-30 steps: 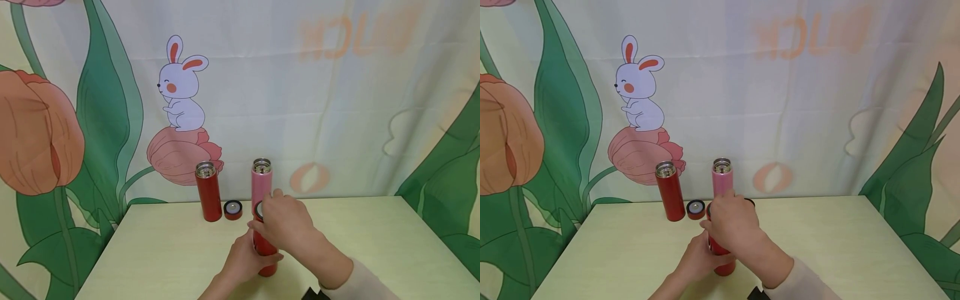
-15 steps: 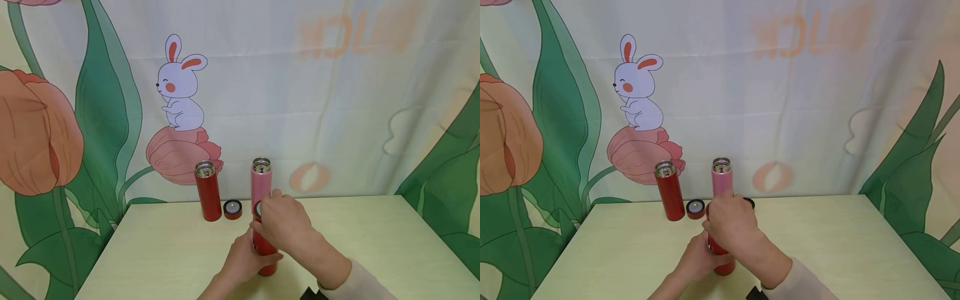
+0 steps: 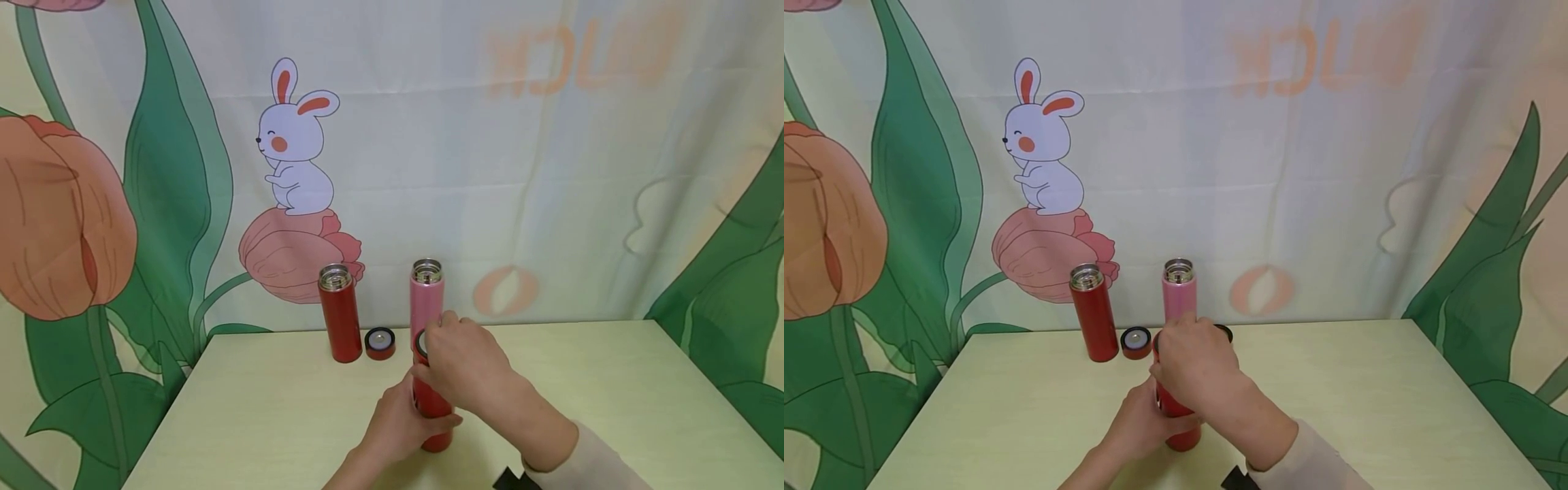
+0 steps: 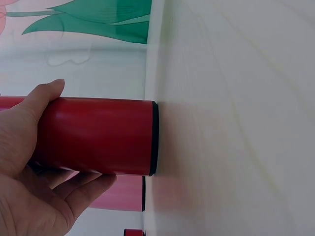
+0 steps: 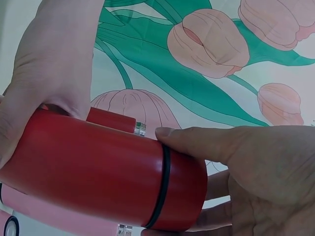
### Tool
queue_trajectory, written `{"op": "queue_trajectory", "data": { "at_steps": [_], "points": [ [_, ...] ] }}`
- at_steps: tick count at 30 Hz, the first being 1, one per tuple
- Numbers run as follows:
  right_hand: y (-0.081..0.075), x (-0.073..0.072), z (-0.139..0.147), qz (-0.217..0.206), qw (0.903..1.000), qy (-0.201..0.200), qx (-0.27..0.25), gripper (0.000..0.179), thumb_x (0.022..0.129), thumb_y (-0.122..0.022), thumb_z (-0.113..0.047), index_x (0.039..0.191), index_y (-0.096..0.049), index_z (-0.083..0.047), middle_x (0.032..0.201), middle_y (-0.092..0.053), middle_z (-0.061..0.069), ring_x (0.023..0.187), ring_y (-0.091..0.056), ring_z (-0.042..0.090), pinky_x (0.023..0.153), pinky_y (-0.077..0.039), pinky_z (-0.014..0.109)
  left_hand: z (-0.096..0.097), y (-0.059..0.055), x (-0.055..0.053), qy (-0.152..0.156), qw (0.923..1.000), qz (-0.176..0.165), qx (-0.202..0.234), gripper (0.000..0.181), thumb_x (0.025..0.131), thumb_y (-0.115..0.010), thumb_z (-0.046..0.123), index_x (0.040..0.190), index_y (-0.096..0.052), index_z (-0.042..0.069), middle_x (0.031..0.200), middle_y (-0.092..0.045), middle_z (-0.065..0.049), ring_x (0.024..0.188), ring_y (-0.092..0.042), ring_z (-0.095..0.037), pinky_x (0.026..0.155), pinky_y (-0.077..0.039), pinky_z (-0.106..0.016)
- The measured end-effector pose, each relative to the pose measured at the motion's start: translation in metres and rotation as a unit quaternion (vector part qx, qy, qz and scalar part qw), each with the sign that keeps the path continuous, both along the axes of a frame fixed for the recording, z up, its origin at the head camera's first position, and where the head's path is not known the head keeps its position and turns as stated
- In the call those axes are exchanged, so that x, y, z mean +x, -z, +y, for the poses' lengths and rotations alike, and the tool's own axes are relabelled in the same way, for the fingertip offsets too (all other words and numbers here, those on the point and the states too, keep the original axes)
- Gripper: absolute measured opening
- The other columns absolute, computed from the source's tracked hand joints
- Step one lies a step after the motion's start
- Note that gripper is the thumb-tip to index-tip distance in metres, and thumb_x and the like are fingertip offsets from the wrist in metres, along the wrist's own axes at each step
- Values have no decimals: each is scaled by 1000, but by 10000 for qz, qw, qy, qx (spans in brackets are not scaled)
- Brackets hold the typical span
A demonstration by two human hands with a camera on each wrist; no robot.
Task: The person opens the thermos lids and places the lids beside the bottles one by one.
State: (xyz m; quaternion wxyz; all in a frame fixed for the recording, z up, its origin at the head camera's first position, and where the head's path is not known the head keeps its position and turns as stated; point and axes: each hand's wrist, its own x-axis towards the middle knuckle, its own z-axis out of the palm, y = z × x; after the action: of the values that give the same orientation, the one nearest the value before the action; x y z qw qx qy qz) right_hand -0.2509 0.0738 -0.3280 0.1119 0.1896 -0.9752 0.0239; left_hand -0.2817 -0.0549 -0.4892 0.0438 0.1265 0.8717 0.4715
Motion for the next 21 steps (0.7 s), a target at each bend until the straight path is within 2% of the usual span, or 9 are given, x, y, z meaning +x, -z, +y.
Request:
{"op": "queue_trajectory", "data": {
  "at_steps": [9,17,21],
  "points": [
    [-5,-1,3,-424,9988,-235,-118,39,88,-82,-36,96,-64,-2,82,-55,10,70,-56,26,63,-52,35,-1,0,-1,20,9997,-214,97,88,77,-87,56,145,-46,20,124,-71,3,113,-66,-18,96,-59,-49],
    [-9,-4,7,-749,9957,-508,-172,36,89,-82,-31,104,-64,-3,90,-59,9,76,-57,25,69,-54,35,-2,-1,-2,96,9997,-194,141,88,78,-87,56,147,-45,22,125,-71,3,114,-67,-19,98,-58,-50],
    [-10,-7,10,-905,9938,-626,-169,41,89,-83,-31,112,-65,-4,97,-61,9,82,-60,24,75,-56,36,-1,-1,-2,96,9997,-179,167,86,78,-87,55,146,-46,23,125,-71,4,114,-67,-19,99,-57,-51]
  ]
}}
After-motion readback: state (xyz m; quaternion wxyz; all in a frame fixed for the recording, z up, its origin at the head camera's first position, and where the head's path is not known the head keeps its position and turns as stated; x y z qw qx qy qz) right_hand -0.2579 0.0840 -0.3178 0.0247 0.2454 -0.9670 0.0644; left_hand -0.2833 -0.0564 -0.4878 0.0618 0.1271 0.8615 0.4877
